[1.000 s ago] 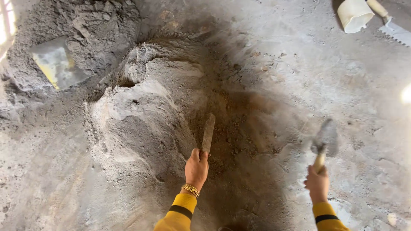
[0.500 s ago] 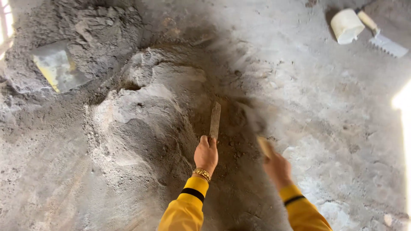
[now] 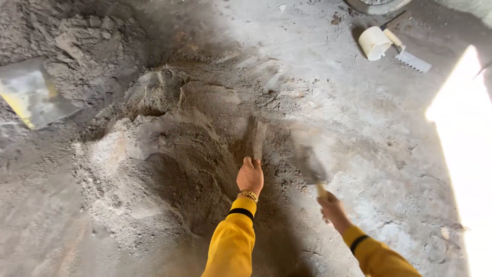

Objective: The person mixes dry cement and sand together on the floor using a trowel and a wooden lathe.

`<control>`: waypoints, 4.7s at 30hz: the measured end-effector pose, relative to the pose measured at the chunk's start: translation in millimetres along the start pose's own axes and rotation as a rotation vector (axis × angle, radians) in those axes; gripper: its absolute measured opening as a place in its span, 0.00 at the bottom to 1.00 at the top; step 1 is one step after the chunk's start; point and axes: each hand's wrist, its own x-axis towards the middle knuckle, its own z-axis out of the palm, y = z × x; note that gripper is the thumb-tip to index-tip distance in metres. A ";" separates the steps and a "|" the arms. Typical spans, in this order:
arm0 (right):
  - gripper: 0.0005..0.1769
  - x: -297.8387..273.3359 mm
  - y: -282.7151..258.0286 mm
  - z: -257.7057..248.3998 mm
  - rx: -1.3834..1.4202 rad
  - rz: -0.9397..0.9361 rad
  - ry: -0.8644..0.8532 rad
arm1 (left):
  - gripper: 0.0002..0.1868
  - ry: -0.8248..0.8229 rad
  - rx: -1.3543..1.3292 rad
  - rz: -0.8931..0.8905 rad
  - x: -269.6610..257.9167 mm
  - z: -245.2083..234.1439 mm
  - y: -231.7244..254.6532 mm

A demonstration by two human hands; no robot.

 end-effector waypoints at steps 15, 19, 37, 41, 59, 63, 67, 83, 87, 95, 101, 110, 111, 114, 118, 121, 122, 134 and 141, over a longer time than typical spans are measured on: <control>0.25 44.8 8.5 -132.9 -0.408 -0.129 0.388 | 0.28 -0.270 -0.257 -0.108 23.8 44.2 1.1; 0.18 39.7 105.3 -92.6 0.159 -0.053 0.530 | 0.21 -0.349 -0.195 -0.017 23.1 47.8 -8.5; 0.23 -56.0 115.0 -156.0 -0.608 -0.003 0.707 | 0.23 -0.244 -0.031 0.251 -5.8 77.3 27.4; 0.22 -113.3 176.1 -248.3 0.318 0.359 0.936 | 0.21 -0.327 0.072 0.206 -11.0 88.7 30.7; 0.32 -56.0 96.2 -157.1 -0.300 -0.018 0.604 | 0.21 -0.295 0.062 0.316 -16.4 123.7 27.8; 0.26 -65.2 188.0 -283.2 0.451 0.066 0.887 | 0.21 -0.299 0.063 0.314 -19.3 132.5 24.1; 0.20 -70.3 226.2 -352.8 0.585 0.341 1.001 | 0.20 -0.344 0.057 0.383 -27.2 136.9 26.7; 0.36 75.9 86.4 -129.9 -0.706 -0.507 0.543 | 0.20 -0.383 -0.078 0.413 -83.5 199.9 64.0; 0.32 -0.5 -32.6 -186.5 -1.114 -0.240 0.136 | 0.21 -0.418 0.034 0.338 -85.5 179.1 92.8; 0.18 -4.6 33.0 -433.4 -1.408 -0.315 0.474 | 0.20 -0.425 -0.184 0.337 -110.1 242.9 121.0; 0.26 12.7 145.8 -441.4 0.263 0.295 0.805 | 0.18 -0.621 -0.135 0.235 -138.3 201.5 164.2; 0.23 129.1 63.7 -382.3 0.178 -0.044 0.588 | 0.18 -0.520 -0.078 0.185 -103.0 218.1 114.3; 0.23 134.9 39.0 -364.5 0.179 -0.047 0.585 | 0.18 -0.516 -0.078 0.186 -96.3 224.9 109.5; 0.21 150.9 -13.2 -303.7 -0.526 -0.059 0.397 | 0.17 -0.457 -0.108 0.195 -84.9 241.5 103.6; 0.25 145.0 -41.3 -218.7 -0.604 -0.330 0.243 | 0.12 -0.518 -0.510 -0.175 -92.9 244.3 130.0; 0.28 123.1 -69.9 -205.8 -0.731 -0.422 0.133 | 0.11 -0.499 -0.553 -0.188 -96.2 235.2 147.6; 0.28 117.5 -77.9 -208.4 -0.771 -0.414 0.117 | 0.11 -0.506 -0.574 -0.193 -97.3 233.3 150.6; 0.19 196.3 -56.5 -307.5 0.030 -0.115 0.644 | 0.14 -0.435 -0.583 -0.286 -47.0 144.6 113.9; 0.25 228.5 -139.0 -128.5 -0.299 -0.243 0.354 | 0.11 -0.373 -0.796 -0.445 -28.2 139.0 90.2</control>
